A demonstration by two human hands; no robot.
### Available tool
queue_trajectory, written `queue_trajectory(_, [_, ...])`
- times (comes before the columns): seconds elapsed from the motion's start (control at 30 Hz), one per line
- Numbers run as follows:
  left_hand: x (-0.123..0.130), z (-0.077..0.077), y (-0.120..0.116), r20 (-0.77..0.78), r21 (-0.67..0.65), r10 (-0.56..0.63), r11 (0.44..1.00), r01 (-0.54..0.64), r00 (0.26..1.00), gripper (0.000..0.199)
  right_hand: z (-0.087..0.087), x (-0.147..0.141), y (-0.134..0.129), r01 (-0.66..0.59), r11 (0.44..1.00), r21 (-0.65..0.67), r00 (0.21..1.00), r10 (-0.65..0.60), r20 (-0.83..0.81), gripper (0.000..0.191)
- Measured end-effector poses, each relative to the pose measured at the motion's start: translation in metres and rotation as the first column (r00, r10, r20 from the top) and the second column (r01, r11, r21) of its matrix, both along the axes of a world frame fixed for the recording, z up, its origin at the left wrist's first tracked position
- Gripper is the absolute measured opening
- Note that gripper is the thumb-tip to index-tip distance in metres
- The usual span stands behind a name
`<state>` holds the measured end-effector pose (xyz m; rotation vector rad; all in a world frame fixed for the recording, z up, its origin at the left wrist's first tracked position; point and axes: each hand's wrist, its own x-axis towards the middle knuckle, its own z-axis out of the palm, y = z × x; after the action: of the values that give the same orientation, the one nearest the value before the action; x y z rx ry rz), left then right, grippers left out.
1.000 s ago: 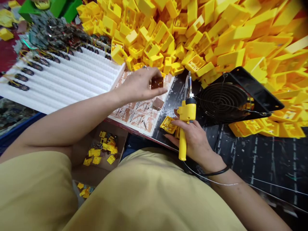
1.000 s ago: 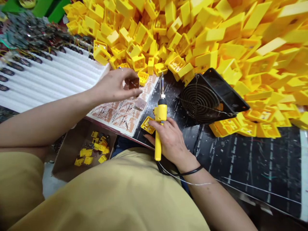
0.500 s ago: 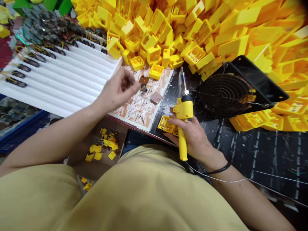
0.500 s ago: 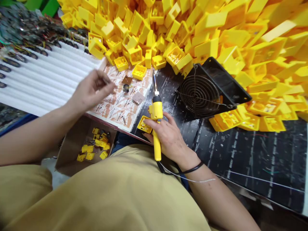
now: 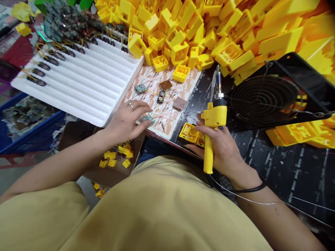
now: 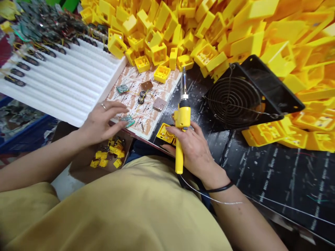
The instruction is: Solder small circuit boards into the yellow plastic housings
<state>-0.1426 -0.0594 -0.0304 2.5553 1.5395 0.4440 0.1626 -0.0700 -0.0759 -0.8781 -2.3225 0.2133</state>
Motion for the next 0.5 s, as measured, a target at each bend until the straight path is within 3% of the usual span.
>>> queue_trajectory(0.1, [0.015,0.001,0.019,-0.067,-0.076,0.030,0.997,-0.035,0.997,0.039,-0.002,0.001,-0.001,0.030,0.999,-0.022,0.999,-0.029,0.015,0.053])
queue_trajectory(0.23, [0.033,-0.009,0.035,-0.170,-0.145,-0.041,0.989,0.016,0.985,0.023,-0.003,0.004,-0.005,0.063,0.997,-0.051,0.998,-0.062,0.022,0.056])
queue_trajectory(0.37, [0.042,-0.016,0.028,0.043,-0.117,-0.120,0.985,0.124,0.992,0.019,-0.001,0.001,-0.006,0.052,0.998,-0.039,0.999,-0.052,-0.011,0.054])
queue_trajectory(0.5, [0.052,-0.014,0.016,0.235,-0.195,-0.169,0.957,0.216,0.957,0.016,0.007,-0.006,-0.003,0.039,0.998,0.040,0.999,-0.039,-0.009,0.046])
